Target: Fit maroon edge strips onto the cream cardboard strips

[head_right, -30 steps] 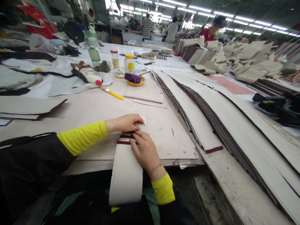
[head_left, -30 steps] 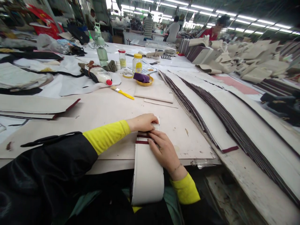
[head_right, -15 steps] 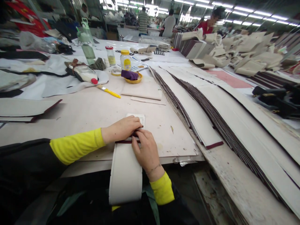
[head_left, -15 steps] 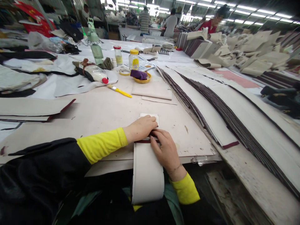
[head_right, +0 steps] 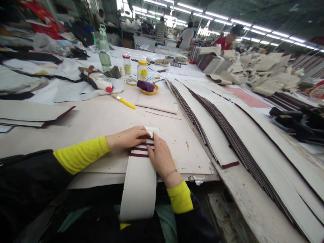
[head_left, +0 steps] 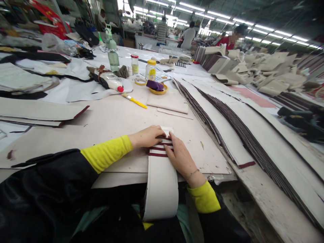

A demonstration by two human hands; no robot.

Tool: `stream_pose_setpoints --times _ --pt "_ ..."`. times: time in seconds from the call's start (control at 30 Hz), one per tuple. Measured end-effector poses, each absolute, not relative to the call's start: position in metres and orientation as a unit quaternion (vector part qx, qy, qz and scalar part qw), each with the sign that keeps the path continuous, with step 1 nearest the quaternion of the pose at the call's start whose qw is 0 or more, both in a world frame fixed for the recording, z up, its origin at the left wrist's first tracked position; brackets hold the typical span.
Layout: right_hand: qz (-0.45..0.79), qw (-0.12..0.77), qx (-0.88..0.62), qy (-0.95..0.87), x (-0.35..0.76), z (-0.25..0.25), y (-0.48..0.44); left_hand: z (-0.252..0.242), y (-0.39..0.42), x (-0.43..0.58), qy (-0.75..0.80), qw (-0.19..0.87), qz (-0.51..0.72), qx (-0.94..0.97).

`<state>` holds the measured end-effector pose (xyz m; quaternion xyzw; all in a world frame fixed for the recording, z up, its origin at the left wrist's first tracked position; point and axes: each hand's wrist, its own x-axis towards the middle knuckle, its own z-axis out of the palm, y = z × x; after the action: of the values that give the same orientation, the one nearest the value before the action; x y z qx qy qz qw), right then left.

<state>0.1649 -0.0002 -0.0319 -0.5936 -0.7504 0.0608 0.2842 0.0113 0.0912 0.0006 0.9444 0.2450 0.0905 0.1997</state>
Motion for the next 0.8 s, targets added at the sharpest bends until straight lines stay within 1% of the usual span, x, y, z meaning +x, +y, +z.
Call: stream_pose_setpoints --times 0.17,0.53,0.8 --pt "0.049 0.241 -0.589 -0.770 0.162 -0.023 0.003 -0.004 0.094 -0.010 0.277 0.228 0.109 0.927" --pt "0.053 0.201 -0.566 -0.798 0.155 -0.018 0.018 -0.014 0.091 -0.014 0.261 0.232 0.158 0.924" --pt "0.014 0.171 -0.567 -0.806 0.149 -0.013 0.014 -0.016 0.087 -0.016 0.228 0.178 0.159 0.944"
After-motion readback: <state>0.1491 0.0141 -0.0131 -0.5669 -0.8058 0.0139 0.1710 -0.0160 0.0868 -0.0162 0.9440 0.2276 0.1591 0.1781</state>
